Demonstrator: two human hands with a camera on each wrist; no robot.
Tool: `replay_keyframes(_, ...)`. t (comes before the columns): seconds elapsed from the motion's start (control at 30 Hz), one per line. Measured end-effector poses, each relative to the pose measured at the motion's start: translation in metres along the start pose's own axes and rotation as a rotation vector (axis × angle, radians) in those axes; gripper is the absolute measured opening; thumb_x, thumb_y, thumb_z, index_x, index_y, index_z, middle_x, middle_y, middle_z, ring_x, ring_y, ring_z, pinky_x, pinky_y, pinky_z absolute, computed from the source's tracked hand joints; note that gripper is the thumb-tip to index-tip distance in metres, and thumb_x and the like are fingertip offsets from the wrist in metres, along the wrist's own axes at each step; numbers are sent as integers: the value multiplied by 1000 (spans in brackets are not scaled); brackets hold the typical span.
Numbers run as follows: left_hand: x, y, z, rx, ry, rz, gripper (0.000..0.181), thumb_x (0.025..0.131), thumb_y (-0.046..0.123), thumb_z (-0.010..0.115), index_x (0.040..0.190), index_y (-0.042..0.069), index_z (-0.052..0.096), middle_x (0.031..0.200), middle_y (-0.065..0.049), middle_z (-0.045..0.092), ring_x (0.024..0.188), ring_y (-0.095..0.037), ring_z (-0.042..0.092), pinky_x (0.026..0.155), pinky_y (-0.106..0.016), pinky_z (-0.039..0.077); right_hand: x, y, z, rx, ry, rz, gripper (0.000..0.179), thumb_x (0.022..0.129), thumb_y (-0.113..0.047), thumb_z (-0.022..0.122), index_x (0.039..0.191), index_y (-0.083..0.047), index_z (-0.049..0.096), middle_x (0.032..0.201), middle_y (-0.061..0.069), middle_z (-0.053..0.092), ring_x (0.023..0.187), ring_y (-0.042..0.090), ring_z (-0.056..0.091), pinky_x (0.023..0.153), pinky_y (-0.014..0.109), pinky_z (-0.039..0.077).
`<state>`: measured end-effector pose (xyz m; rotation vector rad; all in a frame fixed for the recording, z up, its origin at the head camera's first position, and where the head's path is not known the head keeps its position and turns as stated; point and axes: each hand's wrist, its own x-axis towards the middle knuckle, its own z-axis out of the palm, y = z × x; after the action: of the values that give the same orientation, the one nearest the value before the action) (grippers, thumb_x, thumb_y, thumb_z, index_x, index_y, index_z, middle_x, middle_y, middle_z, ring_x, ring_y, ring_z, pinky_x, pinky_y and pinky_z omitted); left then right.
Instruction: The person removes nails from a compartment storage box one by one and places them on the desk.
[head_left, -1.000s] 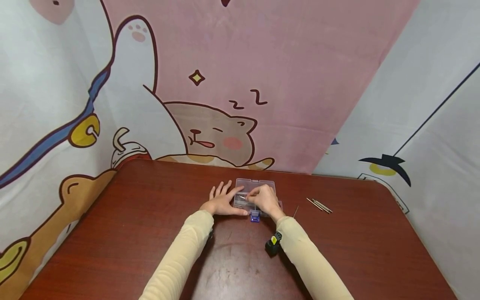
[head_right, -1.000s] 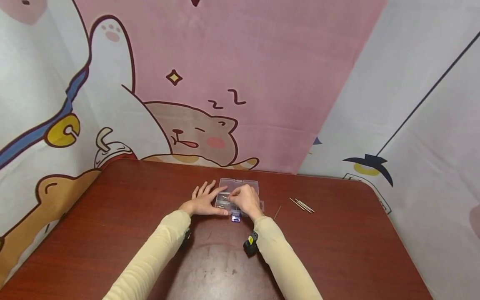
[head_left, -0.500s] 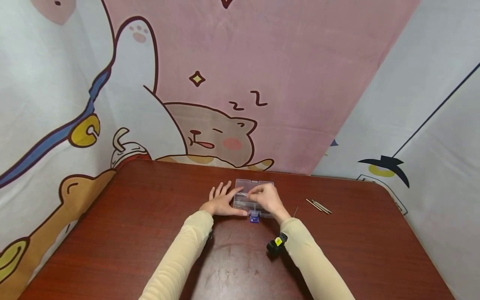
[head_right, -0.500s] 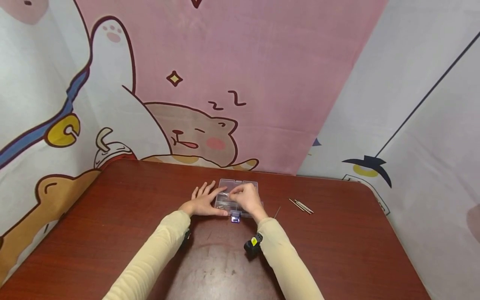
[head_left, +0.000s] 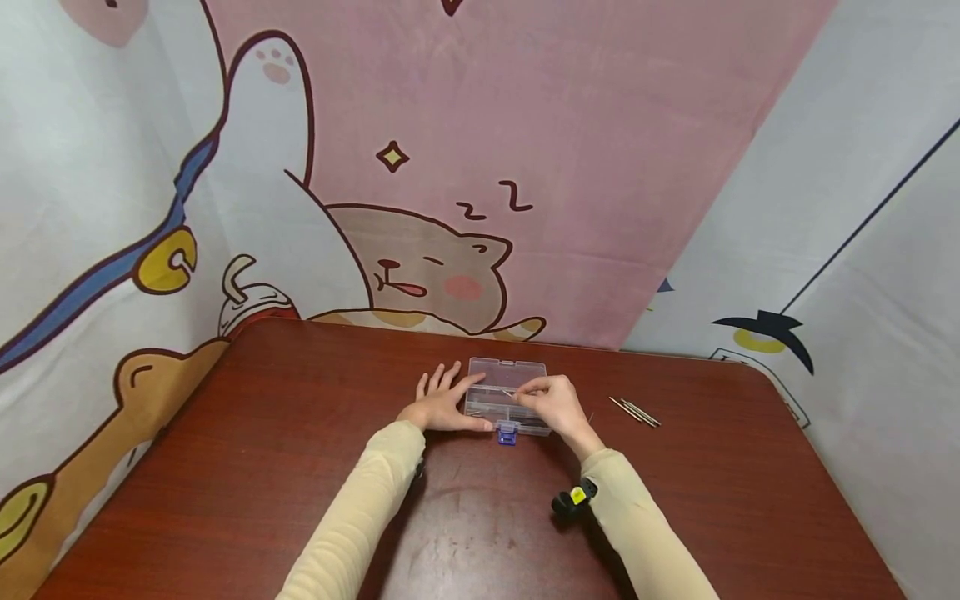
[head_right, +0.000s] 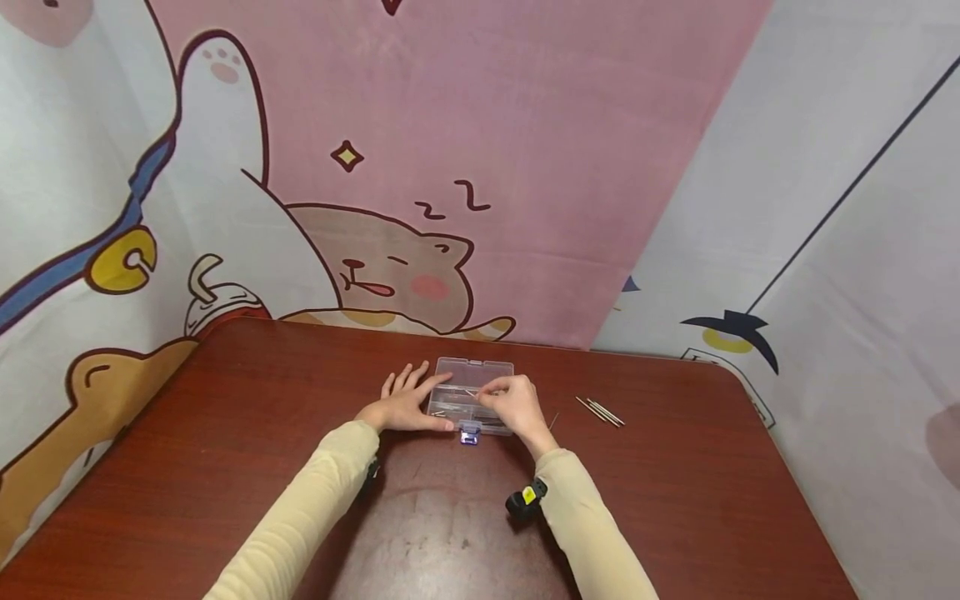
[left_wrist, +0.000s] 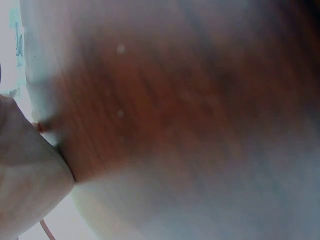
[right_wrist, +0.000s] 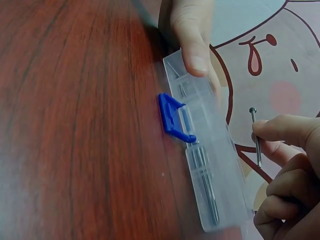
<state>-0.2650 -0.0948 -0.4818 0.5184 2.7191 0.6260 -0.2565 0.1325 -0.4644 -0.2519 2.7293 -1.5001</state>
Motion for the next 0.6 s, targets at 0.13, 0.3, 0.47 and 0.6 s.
replay_keyframes(0.13, -1, 0, 0, -4, 2, 1, 96, 75, 68, 66, 154, 34, 24, 160, -15, 4, 144, -38, -1, 111, -56, -3, -4, 5, -6, 13, 7, 8, 6, 79, -11, 78, 79, -5, 77, 67, -1, 64, 53, 9, 37, 48, 24, 30)
replay_keyframes(0.3, -1, -1, 0, -15, 8, 7, 96, 75, 67, 67, 153, 31, 25, 160, -16, 5, 144, -39, 0, 111, -56, -2, -8, 12, -17, 35, 6, 39, 7, 81, -9, 75, 82, -2, 76, 63, 3, 60, 50, 9, 36, 47, 24, 28)
replay_keyframes(0.47, -2, 0, -1, -12, 12, 14, 96, 75, 66, 67, 153, 31, 25, 160, -16, 5, 144, -39, -1, 111, -57, -3, -12, 22, -30, 47, 13, 50, 8, 82, -5, 73, 85, 2, 74, 61, 12, 60, 51, 14, 45, 46, 24, 32)
replay_keyframes(0.6, -2, 0, -1, -2, 13, 13, 95, 75, 67, 67, 153, 32, 25, 160, -16, 6, 144, -39, 0, 111, -57, -2, -14, 30, -39, 31, 34, 64, 7, 81, -5, 72, 84, 2, 74, 61, 12, 59, 51, 13, 44, 45, 25, 32)
